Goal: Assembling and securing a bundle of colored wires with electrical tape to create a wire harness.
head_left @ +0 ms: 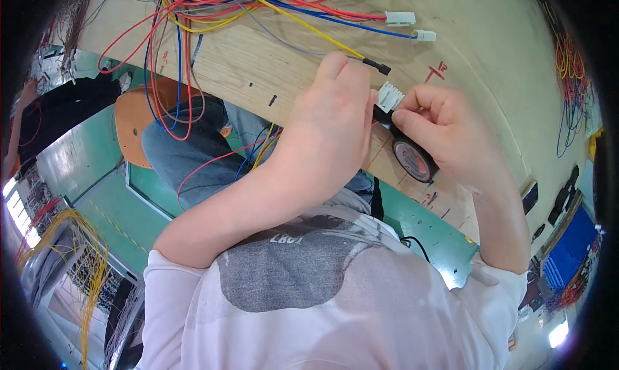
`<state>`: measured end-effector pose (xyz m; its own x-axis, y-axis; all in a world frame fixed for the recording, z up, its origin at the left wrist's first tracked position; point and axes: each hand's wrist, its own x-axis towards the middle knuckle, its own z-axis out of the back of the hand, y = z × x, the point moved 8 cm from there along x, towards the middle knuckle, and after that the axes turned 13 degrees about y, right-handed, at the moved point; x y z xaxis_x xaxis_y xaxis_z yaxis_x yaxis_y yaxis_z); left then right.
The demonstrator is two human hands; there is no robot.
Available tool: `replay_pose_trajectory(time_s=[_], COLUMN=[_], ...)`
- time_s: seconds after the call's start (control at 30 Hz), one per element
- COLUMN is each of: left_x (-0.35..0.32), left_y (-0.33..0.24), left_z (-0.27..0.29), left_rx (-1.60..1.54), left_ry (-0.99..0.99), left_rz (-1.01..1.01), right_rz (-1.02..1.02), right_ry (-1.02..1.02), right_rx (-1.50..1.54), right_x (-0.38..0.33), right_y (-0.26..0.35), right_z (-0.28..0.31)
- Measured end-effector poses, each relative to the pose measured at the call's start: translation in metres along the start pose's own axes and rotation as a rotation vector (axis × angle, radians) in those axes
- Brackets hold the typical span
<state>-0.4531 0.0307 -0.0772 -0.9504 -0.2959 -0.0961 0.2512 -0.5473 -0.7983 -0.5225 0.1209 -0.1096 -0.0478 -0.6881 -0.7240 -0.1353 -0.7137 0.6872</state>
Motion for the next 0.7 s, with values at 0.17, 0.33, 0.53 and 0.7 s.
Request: replay_pose_trajectory(time_s=[0.17,0.33,0.53,0.7], left_x=[0.0,-0.002,-0.003,-0.004], left_y=[0.008,0.017,0.017,0.018], left_z=[-0.004,-0.005,-0.006,-0.005], left_rx=[-0.067,-0.19,-0.189,-0.172], left_ry=[0.096,0.062,0.04,-0.005], left_rz=[0.044,0.098,0.111,0.103], right_rz=[0.013,0.057,0.02,0.052], right_ry=[-0.001,-0.011,-0.014,0.01], right_rx=[-0.054,-0.108,-0.119,0.019], right_x=[0.003,0.006,0.007,0.003], right_y=[-0.002,-0.002,-0.003,-0.003], right_z=[0.001,0.003,0.004,0.003])
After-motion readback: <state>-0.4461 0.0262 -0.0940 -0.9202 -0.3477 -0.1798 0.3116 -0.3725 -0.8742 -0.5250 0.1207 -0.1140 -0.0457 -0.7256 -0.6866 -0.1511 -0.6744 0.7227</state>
